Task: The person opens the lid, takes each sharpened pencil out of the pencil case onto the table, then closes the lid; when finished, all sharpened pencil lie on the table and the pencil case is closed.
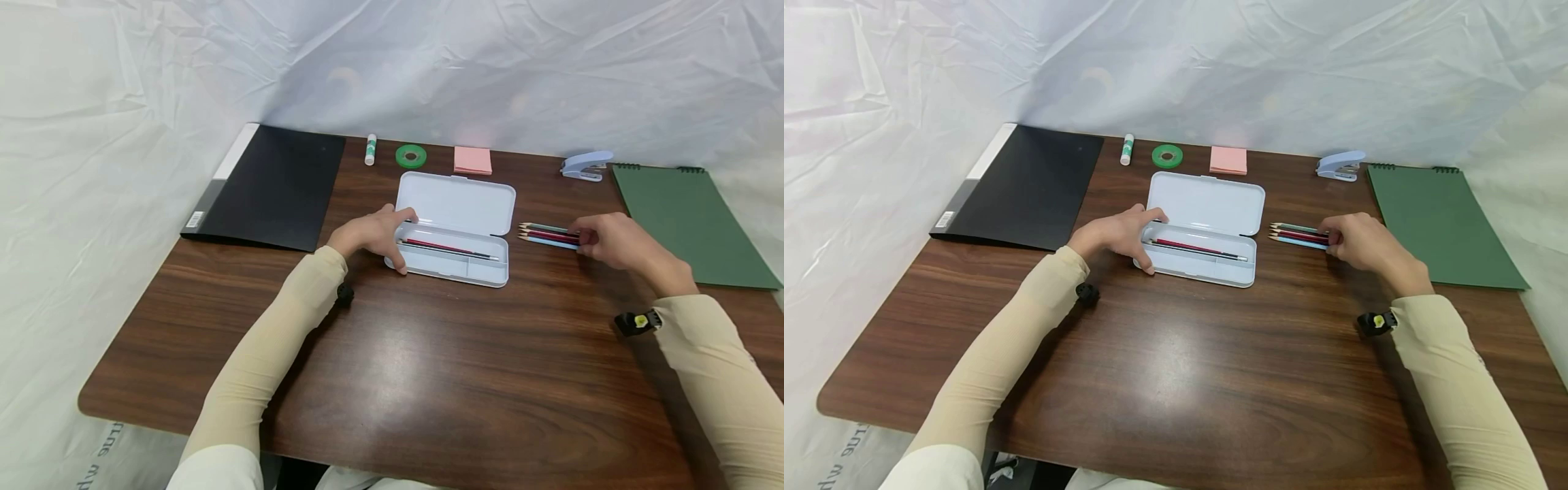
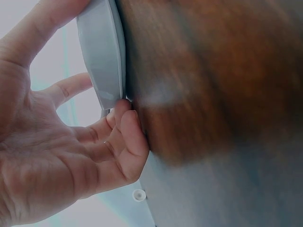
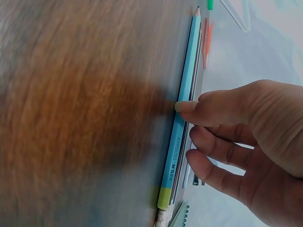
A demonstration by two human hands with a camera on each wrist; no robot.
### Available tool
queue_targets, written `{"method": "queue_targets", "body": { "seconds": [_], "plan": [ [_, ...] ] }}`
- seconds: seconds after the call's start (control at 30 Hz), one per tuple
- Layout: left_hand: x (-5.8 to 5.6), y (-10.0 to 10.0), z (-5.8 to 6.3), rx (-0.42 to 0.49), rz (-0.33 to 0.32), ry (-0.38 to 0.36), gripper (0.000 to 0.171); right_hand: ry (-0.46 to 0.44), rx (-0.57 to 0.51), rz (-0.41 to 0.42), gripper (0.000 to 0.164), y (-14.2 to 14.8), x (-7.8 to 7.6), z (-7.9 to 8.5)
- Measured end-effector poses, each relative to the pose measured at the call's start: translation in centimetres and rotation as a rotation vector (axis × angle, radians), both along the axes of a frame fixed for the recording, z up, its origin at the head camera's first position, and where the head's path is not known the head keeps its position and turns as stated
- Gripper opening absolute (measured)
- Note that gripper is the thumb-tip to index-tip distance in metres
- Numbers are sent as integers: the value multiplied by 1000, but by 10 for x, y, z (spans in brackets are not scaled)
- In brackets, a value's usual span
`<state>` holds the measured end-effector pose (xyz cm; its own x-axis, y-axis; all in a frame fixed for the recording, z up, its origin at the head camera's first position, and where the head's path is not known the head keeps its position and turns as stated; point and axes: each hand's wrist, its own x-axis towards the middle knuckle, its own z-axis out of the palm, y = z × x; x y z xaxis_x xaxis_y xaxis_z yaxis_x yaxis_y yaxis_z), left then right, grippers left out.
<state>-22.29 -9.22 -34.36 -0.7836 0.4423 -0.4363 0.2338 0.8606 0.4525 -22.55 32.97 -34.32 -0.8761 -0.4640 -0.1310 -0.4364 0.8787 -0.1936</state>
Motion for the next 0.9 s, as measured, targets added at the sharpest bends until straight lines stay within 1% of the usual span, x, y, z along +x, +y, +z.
{"method": "queue_targets", "body": {
  "seconds": [0.3, 0.57, 0.67, 0.77, 0.9],
  "plan": [
    [0, 0, -1, 5, -7, 1, 96, 10, -5, -10, 29, 2, -2, -1],
    [0, 1, 0, 4, -8, 3, 95, 29, -5, -9, 28, 1, -3, 1],
    [0, 1, 0, 2, -8, 6, 95, 52, -40, -10, 29, -4, -1, 3],
    [0, 0, 0, 1, -6, 9, 96, 73, -108, -12, 34, -14, 1, 7],
    [0, 0, -1, 2, -6, 11, 96, 77, -206, 9, 41, -32, 3, 11]
  ]
}}
